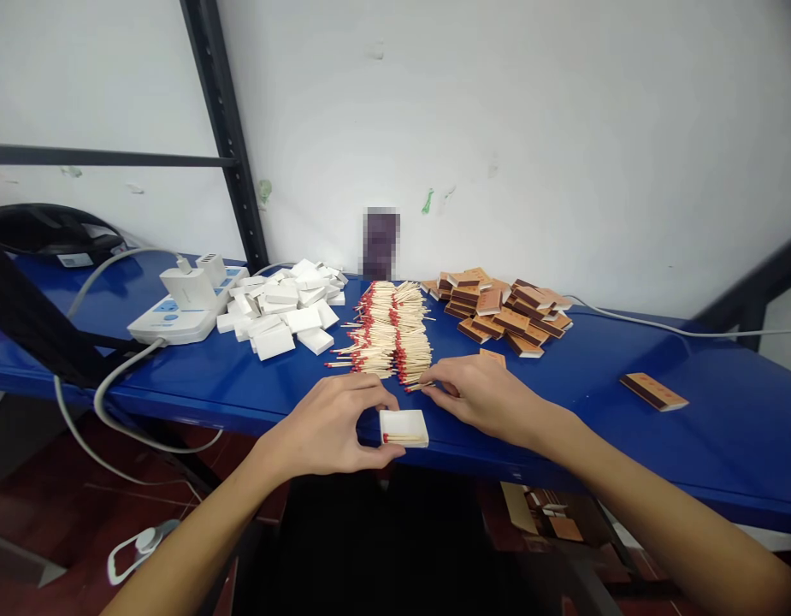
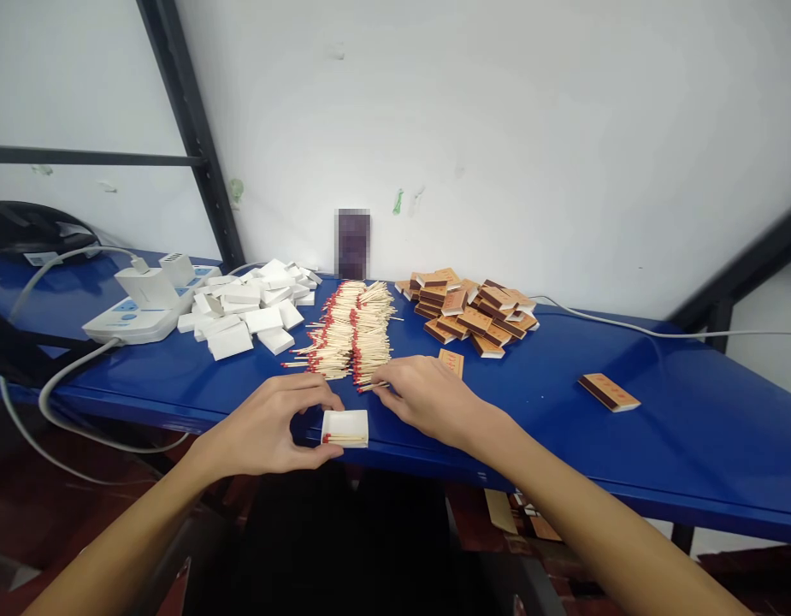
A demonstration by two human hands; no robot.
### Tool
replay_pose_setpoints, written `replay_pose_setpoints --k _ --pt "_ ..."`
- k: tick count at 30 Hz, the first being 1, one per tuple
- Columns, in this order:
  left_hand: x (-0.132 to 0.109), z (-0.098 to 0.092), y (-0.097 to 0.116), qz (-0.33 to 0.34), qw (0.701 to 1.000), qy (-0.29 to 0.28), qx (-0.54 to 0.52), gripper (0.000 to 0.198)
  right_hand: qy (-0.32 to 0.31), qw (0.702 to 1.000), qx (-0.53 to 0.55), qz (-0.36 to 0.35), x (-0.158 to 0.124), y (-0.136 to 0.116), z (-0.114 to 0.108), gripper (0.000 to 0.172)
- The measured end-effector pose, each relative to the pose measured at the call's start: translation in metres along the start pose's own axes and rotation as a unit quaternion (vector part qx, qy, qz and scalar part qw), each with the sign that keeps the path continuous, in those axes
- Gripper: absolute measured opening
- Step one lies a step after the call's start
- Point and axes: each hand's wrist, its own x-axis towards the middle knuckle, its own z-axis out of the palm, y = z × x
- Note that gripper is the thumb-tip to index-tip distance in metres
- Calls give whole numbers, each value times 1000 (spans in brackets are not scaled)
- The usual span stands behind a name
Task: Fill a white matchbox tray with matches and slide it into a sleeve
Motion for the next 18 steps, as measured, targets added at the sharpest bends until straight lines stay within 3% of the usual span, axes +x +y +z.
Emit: replay_pose_setpoints --k 14,18 --pt "1 -1 1 -1 1000 -2 -2 27 -91 995 42 23 -1 1 -8 20" --pt "1 0 1 -11 1000 5 2 25 -82 995 60 8 -5 -9 -15 16"
